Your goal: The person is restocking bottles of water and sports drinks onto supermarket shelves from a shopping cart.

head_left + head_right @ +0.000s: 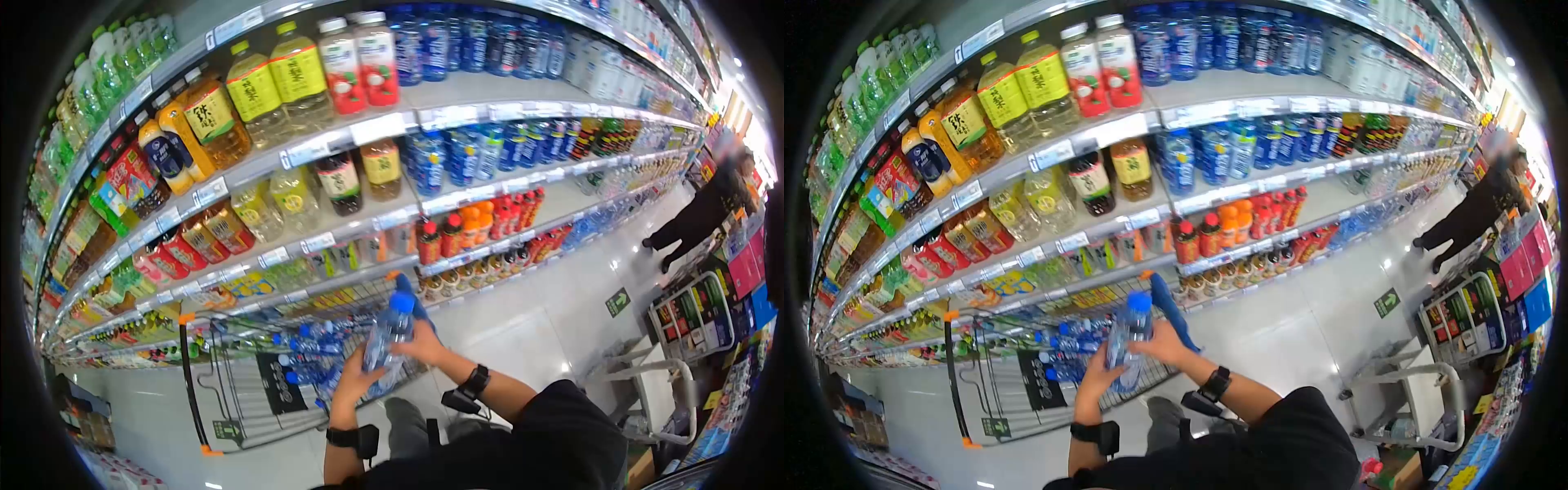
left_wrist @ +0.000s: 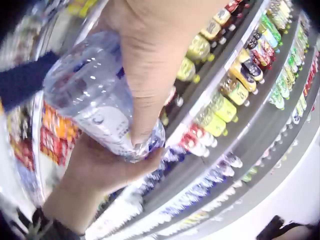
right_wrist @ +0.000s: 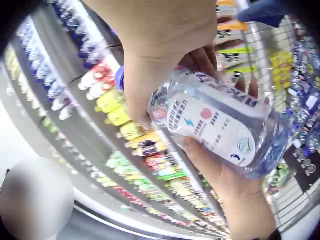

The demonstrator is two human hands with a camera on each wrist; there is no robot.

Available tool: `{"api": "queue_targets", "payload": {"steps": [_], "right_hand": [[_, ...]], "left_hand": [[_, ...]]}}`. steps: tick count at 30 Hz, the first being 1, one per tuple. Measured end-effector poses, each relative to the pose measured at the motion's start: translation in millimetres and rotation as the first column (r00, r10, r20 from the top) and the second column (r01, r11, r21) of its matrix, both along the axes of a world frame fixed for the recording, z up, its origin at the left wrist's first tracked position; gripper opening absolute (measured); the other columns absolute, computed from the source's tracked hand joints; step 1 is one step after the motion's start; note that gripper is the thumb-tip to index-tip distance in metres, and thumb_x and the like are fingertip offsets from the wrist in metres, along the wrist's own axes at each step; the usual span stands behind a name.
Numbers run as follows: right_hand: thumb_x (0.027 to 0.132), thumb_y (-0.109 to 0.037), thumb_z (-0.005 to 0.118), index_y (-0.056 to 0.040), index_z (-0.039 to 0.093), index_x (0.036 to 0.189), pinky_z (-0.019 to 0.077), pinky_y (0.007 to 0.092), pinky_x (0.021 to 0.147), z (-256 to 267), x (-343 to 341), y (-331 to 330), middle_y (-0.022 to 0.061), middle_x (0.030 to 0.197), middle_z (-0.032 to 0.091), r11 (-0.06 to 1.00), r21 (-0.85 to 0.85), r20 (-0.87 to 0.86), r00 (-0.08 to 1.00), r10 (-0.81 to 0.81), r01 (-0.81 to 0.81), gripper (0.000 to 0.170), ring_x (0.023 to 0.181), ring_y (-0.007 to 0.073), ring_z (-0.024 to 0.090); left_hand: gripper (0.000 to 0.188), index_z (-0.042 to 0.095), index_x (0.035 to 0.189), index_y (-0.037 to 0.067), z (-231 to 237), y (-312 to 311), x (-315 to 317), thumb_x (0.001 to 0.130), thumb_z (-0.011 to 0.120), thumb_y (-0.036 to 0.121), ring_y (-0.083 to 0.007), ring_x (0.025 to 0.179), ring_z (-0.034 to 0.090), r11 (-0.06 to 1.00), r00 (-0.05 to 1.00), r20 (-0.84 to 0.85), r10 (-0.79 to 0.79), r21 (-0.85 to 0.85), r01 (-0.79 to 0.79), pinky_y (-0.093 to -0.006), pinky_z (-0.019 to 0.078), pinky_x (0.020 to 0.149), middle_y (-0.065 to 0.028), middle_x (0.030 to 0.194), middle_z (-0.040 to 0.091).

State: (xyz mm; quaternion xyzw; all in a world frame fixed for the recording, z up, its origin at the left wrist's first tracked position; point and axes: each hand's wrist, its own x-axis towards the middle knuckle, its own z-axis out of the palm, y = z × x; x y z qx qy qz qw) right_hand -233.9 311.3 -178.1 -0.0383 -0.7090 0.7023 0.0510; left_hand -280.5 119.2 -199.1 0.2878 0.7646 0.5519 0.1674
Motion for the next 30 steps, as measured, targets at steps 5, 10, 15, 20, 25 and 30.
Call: {"api": "queue_targets", "payload": {"steps": [5, 10, 15, 20, 25, 30], "right_hand": [[0.07, -0.019, 0.068, -0.0009, 0.055, 0.105, 0.0477, 0.0301, 0.072, 94.9, 102.1, 64.3, 0.0081, 0.085, 0.063, 0.952, 0.1, -0.144, 0.951, -0.274, 0.29, 0.042, 0.078, 0.0134, 0.059], [0.074, -0.016, 0.065, -0.0011, 0.043, 0.12, 0.0391, 0.0308, 0.09, 151.1, 189.1, 113.4, 0.0083, 0.111, 0.054, 0.99, -0.105, -0.373, 0.919, -0.128, 0.095, 0.053, 0.103, 0.0139, 0.049], [0.066, -0.018, 0.07, 0.0004, 0.041, 0.121, 0.0423, 0.0327, 0.087, 178.9, 247.0, 129.9, 0.01, 0.11, 0.054, 0.846, -0.473, -0.487, 0.873, -0.016, -0.247, 0.065, 0.101, 0.0182, 0.054], [0.063, -0.013, 0.07, 0.0005, 0.043, 0.119, 0.045, 0.0296, 0.082, 183.1, 264.9, 128.3, 0.0084, 0.104, 0.057, 0.88, -0.472, -0.453, 0.871, -0.19, -0.054, 0.063, 0.093, 0.0155, 0.057], [0.066, -0.01, 0.07, -0.0016, 0.049, 0.113, 0.0465, 0.0284, 0.078, 183.8, 261.5, 141.4, 0.0066, 0.098, 0.06, 0.946, -0.261, -0.492, 0.816, -0.302, 0.193, 0.053, 0.087, 0.0134, 0.058], [0.073, -0.006, 0.064, -0.0021, 0.048, 0.116, 0.0462, 0.0288, 0.079, 171.5, 250.0, 171.3, 0.0067, 0.101, 0.059, 0.855, -0.401, -0.308, 0.831, -0.464, 0.329, 0.046, 0.09, 0.0135, 0.057]], "left_hand": [[0.08, 0.032, 0.128, 0.0, 84.5, 102.8, 98.9, 0.063, 0.076, 0.016, -0.017, 0.109, 0.047, 0.878, 0.919, 0.3, -0.255, 0.469, 0.09, -0.0315, 0.037, 0.095, -0.0086, 0.118, 0.048], [0.081, 0.033, 0.127, -0.001, 146.6, 154.4, 161.8, 0.062, 0.077, 0.021, -0.0201, 0.103, 0.054, 0.762, 0.872, 0.218, -0.438, 0.605, 0.231, -0.034, 0.0433, 0.089, -0.011, 0.113, 0.052], [0.081, 0.032, 0.125, -0.002, 158.4, 174.8, 208.7, 0.06, 0.074, 0.023, -0.033, 0.087, 0.061, 0.622, 0.642, 0.292, -0.709, 0.689, 0.372, -0.045, 0.0528, 0.073, -0.0189, 0.105, 0.055], [0.083, 0.029, 0.128, -0.001, 177.9, 180.6, 233.8, 0.064, 0.073, 0.027, -0.0376, 0.087, 0.061, 0.549, 0.405, 0.407, -0.819, 0.761, 0.346, -0.0467, 0.0512, 0.077, -0.0208, 0.114, 0.052], [0.079, 0.034, 0.128, 0.001, 159.0, 196.5, 217.2, 0.063, 0.075, 0.017, -0.0215, 0.105, 0.053, 0.733, 0.72, 0.244, -0.65, 0.451, 0.509, -0.035, 0.0408, 0.091, -0.0107, 0.115, 0.052], [0.077, 0.037, 0.126, 0.0, 157.8, 227.0, 211.9, 0.061, 0.076, 0.016, -0.0156, 0.106, 0.05, 0.806, 0.825, 0.173, -0.538, 0.391, 0.444, -0.031, 0.0371, 0.092, -0.0078, 0.113, 0.053]]}}
